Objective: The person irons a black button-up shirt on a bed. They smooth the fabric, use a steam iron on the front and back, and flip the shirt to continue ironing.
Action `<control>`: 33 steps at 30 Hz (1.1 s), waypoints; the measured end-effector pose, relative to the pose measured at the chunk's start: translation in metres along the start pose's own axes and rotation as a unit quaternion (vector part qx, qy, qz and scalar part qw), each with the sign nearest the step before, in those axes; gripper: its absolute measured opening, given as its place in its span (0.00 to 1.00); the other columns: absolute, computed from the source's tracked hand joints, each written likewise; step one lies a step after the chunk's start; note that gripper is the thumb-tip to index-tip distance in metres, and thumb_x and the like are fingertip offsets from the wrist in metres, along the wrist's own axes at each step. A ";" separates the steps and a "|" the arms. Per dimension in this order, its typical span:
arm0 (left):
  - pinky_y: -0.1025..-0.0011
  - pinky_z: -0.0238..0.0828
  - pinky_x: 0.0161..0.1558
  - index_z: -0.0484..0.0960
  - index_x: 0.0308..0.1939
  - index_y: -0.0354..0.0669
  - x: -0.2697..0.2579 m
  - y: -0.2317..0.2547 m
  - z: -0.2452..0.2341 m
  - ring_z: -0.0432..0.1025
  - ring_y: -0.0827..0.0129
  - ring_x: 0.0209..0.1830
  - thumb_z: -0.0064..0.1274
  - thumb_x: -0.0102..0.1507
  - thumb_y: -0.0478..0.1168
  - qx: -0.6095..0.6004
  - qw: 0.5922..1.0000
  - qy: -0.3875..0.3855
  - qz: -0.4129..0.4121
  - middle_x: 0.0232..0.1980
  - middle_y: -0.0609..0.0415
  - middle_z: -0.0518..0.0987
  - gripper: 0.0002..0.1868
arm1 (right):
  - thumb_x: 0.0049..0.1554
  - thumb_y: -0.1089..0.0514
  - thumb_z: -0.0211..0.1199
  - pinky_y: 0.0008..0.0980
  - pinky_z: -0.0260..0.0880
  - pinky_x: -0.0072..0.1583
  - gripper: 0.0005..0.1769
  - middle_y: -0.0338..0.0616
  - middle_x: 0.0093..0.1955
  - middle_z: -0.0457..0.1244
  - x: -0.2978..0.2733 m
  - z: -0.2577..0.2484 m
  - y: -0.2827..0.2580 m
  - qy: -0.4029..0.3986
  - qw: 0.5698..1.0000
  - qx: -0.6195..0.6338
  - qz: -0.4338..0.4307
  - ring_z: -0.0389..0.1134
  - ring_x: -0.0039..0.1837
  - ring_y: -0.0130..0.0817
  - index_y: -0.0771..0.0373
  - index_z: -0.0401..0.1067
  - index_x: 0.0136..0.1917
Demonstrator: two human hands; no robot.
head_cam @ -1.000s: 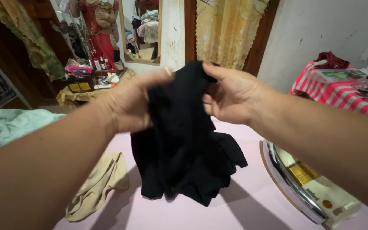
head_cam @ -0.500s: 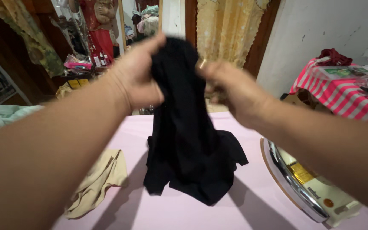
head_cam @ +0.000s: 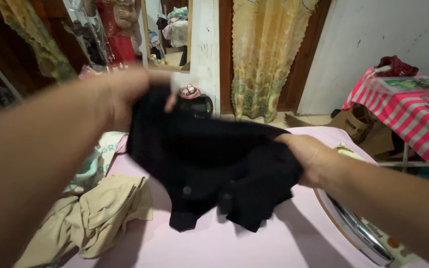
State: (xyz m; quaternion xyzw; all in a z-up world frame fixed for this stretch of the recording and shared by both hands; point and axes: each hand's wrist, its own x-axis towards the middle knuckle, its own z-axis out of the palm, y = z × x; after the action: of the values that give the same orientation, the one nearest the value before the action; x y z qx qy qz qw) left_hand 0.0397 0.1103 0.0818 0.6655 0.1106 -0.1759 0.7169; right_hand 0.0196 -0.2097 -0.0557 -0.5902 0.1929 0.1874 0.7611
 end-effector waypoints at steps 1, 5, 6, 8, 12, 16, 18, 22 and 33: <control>0.69 0.75 0.37 0.81 0.39 0.45 0.011 -0.019 -0.010 0.75 0.70 0.26 0.59 0.67 0.48 0.056 0.996 -0.002 -0.069 0.33 0.56 0.82 0.11 | 0.54 0.55 0.58 0.45 0.75 0.58 0.25 0.56 0.55 0.72 0.002 -0.004 0.000 -0.007 0.995 -0.094 -0.020 0.75 0.52 0.45 0.71 0.74 0.61; 0.56 0.79 0.46 0.83 0.44 0.35 0.045 -0.119 -0.040 0.79 0.54 0.36 0.53 0.65 0.41 0.119 0.966 0.111 -0.199 0.41 0.42 0.85 0.12 | 0.50 0.53 0.71 0.41 0.75 0.61 0.35 0.58 0.61 0.71 -0.002 -0.013 0.014 0.060 0.894 -0.442 -0.037 0.74 0.58 0.45 0.66 0.67 0.68; 0.53 0.78 0.48 0.84 0.46 0.35 0.054 -0.141 -0.043 0.79 0.51 0.39 0.50 0.65 0.43 0.137 0.957 0.106 -0.234 0.43 0.41 0.86 0.15 | 0.50 0.50 0.75 0.40 0.74 0.63 0.41 0.57 0.63 0.69 -0.002 -0.015 0.022 0.098 0.849 -0.518 -0.027 0.73 0.61 0.44 0.59 0.63 0.72; 0.50 0.77 0.52 0.86 0.49 0.33 0.064 -0.185 -0.048 0.82 0.49 0.43 0.46 0.67 0.46 0.148 0.949 0.099 -0.259 0.48 0.38 0.88 0.20 | 0.48 0.50 0.77 0.41 0.74 0.64 0.49 0.58 0.68 0.65 -0.004 -0.024 0.038 0.117 0.859 -0.498 0.012 0.71 0.65 0.47 0.62 0.57 0.76; 0.55 0.78 0.54 0.88 0.53 0.34 0.054 -0.222 -0.048 0.84 0.53 0.47 0.49 0.66 0.50 0.099 0.943 0.045 -0.315 0.52 0.40 0.90 0.24 | 0.49 0.48 0.76 0.40 0.68 0.69 0.50 0.57 0.73 0.62 0.001 -0.046 0.071 0.132 0.876 -0.456 0.087 0.66 0.71 0.46 0.66 0.57 0.77; 0.60 0.76 0.53 0.87 0.55 0.37 0.030 -0.230 -0.027 0.82 0.59 0.48 0.57 0.63 0.51 0.095 0.940 0.001 -0.328 0.54 0.46 0.89 0.24 | 0.50 0.54 0.76 0.40 0.67 0.70 0.48 0.57 0.72 0.63 0.002 -0.051 0.091 0.132 0.923 -0.345 0.105 0.67 0.71 0.46 0.64 0.57 0.77; 0.60 0.79 0.52 0.88 0.55 0.34 0.025 -0.233 -0.017 0.83 0.57 0.47 0.61 0.61 0.46 0.067 0.951 0.014 -0.302 0.53 0.44 0.89 0.22 | 0.49 0.56 0.74 0.40 0.69 0.69 0.47 0.57 0.71 0.66 0.001 -0.041 0.097 0.134 0.937 -0.306 0.104 0.70 0.69 0.46 0.61 0.57 0.77; 0.62 0.80 0.52 0.87 0.55 0.34 0.026 -0.242 0.002 0.84 0.57 0.48 0.62 0.60 0.40 0.114 0.958 -0.019 -0.264 0.53 0.44 0.89 0.21 | 0.49 0.57 0.71 0.42 0.73 0.64 0.41 0.57 0.66 0.67 0.002 -0.023 0.113 0.024 0.965 -0.222 0.135 0.72 0.65 0.47 0.63 0.61 0.73; 0.66 0.74 0.58 0.85 0.53 0.32 0.082 -0.097 0.017 0.81 0.60 0.52 0.59 0.62 0.45 0.110 0.987 0.097 0.064 0.55 0.46 0.86 0.21 | 0.60 0.58 0.59 0.47 0.63 0.57 0.20 0.55 0.60 0.63 0.101 -0.019 -0.041 0.182 0.943 -0.207 -0.185 0.66 0.61 0.50 0.63 0.71 0.65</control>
State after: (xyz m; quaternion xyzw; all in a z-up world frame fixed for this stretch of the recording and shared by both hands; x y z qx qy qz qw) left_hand 0.0747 0.0796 -0.0382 0.7601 0.1165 -0.0751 0.6348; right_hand 0.1262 -0.2315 -0.0782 -0.7841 0.1729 -0.0317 0.5952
